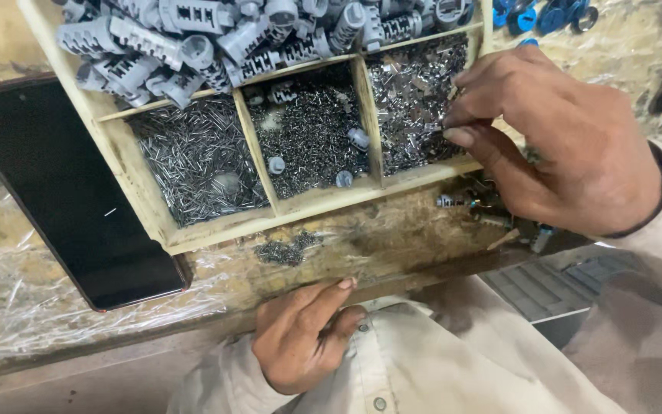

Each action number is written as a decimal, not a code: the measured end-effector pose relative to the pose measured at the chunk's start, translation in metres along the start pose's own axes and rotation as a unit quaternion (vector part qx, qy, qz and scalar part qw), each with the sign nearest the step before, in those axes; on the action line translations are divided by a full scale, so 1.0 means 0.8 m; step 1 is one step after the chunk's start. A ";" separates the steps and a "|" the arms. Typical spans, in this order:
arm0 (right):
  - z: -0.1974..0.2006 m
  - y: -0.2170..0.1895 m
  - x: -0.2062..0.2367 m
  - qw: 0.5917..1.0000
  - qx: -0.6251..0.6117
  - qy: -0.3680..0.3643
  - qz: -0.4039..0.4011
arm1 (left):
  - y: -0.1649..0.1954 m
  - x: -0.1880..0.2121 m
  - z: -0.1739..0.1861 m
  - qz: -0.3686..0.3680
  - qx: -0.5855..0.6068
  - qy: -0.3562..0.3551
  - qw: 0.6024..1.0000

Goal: The person repeatedly assembles small key components by hand, inserting pins into a gray plastic housing and attaching a blue plastic cap. The person picks parts from a compartmentalized tray and places the finished assemblies on the table.

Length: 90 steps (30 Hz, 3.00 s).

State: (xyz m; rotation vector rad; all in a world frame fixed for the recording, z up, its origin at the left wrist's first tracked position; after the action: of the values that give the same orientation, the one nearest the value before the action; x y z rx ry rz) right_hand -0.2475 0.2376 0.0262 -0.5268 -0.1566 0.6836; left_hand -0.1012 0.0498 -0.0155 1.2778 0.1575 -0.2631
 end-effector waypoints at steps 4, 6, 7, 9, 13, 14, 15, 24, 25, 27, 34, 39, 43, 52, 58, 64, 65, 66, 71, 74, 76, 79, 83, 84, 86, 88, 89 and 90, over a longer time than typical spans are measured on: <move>0.003 -0.048 -0.050 0.993 0.066 -0.025 0.092 | -0.002 -0.001 0.001 0.010 0.005 0.001 1.000; 0.013 -0.059 -0.062 0.997 0.045 -0.012 0.063 | -0.001 -0.001 0.003 0.004 0.002 0.002 1.000; 0.023 -0.060 -0.061 1.000 0.009 0.014 0.023 | -0.003 0.000 0.002 0.015 0.014 -0.003 1.000; 0.027 -0.065 -0.045 0.999 0.021 0.029 0.006 | -0.010 0.000 0.004 0.043 0.032 -0.007 0.999; -0.007 -0.057 -0.007 0.975 0.199 -0.022 0.099 | -0.002 -0.001 0.006 0.004 -0.003 -0.004 1.000; -0.018 -0.046 -0.004 0.963 0.239 -0.045 0.114 | -0.001 -0.001 0.003 0.001 -0.001 -0.011 1.000; -0.027 -0.030 -0.006 0.968 0.220 -0.065 0.100 | 0.000 -0.001 0.001 -0.005 0.003 -0.015 1.000; -0.004 -0.024 -0.025 0.999 0.039 -0.011 0.036 | 0.003 -0.003 0.005 -0.009 0.000 0.013 1.000; 0.002 -0.024 -0.022 0.999 0.036 0.002 0.021 | 0.003 -0.003 0.005 -0.010 0.004 0.013 1.000; 0.012 -0.025 -0.017 0.999 0.033 0.022 0.005 | 0.004 -0.004 0.004 -0.016 0.012 0.007 1.000; 0.016 -0.029 -0.016 0.999 0.033 0.032 0.010 | 0.002 -0.005 0.003 -0.015 0.025 0.011 1.000; 0.014 -0.015 -0.008 0.998 0.003 0.051 -0.032 | 0.004 -0.006 0.003 -0.030 0.022 0.013 0.999; 0.018 -0.031 -0.006 0.995 0.021 0.092 0.032 | 0.002 -0.006 0.002 -0.021 0.035 0.004 0.999; 0.023 -0.061 -0.007 0.995 0.043 0.088 0.034 | -0.003 -0.001 0.004 0.003 0.022 -0.002 1.000; 0.015 -0.020 0.014 0.992 -0.028 0.116 -0.033 | -0.002 0.000 0.000 -0.007 0.000 -0.018 1.000; 0.016 -0.040 0.004 0.995 0.004 0.097 0.032 | -0.004 0.000 0.002 0.009 0.014 -0.010 1.000; 0.016 -0.041 0.005 0.995 0.006 0.092 0.039 | -0.005 0.000 0.002 0.010 0.020 -0.008 1.000; 0.013 -0.039 0.009 0.995 0.008 0.086 0.045 | -0.005 0.001 0.003 0.013 0.026 -0.004 1.000; 0.007 -0.010 0.032 0.997 -0.002 0.068 0.019 | -0.004 -0.001 0.005 0.001 0.031 0.001 1.000; 0.010 -0.014 0.023 0.996 0.007 0.071 -0.054 | -0.003 -0.004 0.006 -0.002 0.040 -0.007 0.999; 0.026 -0.056 0.007 0.989 0.023 0.141 -0.038 | -0.002 -0.001 0.007 0.015 0.054 -0.010 0.998; 0.011 -0.134 0.007 0.975 -0.154 0.159 -0.027 | 0.002 0.014 -0.001 0.076 0.175 -0.031 0.981; -0.054 -0.173 0.031 0.941 -0.306 0.136 -0.044 | -0.010 0.059 -0.041 0.286 0.448 -0.080 0.844; -0.072 -0.166 0.037 0.922 -0.381 0.063 -0.017 | -0.017 0.074 -0.052 0.360 0.491 -0.087 0.789; -0.085 -0.136 0.058 0.902 -0.427 0.038 -0.048 | -0.030 0.073 -0.036 0.384 0.638 0.057 0.666; -0.085 -0.077 0.081 0.909 -0.355 0.139 -0.167 | -0.035 0.067 -0.031 0.394 0.662 0.080 0.633; -0.089 -0.081 0.080 0.943 -0.292 0.120 -0.102 | -0.034 0.061 -0.032 0.400 0.619 0.047 0.674; -0.098 -0.090 0.079 0.967 -0.235 0.094 -0.042 | -0.032 0.058 -0.033 0.417 0.571 0.018 0.707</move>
State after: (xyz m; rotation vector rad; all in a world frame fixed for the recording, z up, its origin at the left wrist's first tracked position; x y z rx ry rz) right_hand -0.1344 0.1985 -0.0064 -1.0308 -0.1618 0.5073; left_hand -0.0627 0.0632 -0.0587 2.4384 -0.6765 0.5725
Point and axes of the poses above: each hand's wrist, its own x-axis away from the middle knuckle, its own z-axis out of the back of the hand, y = z × x, the point moved 10 cm from there along -x, towards the middle knuckle, and after that the axes turned 8 degrees about y, right-handed, at the moved point
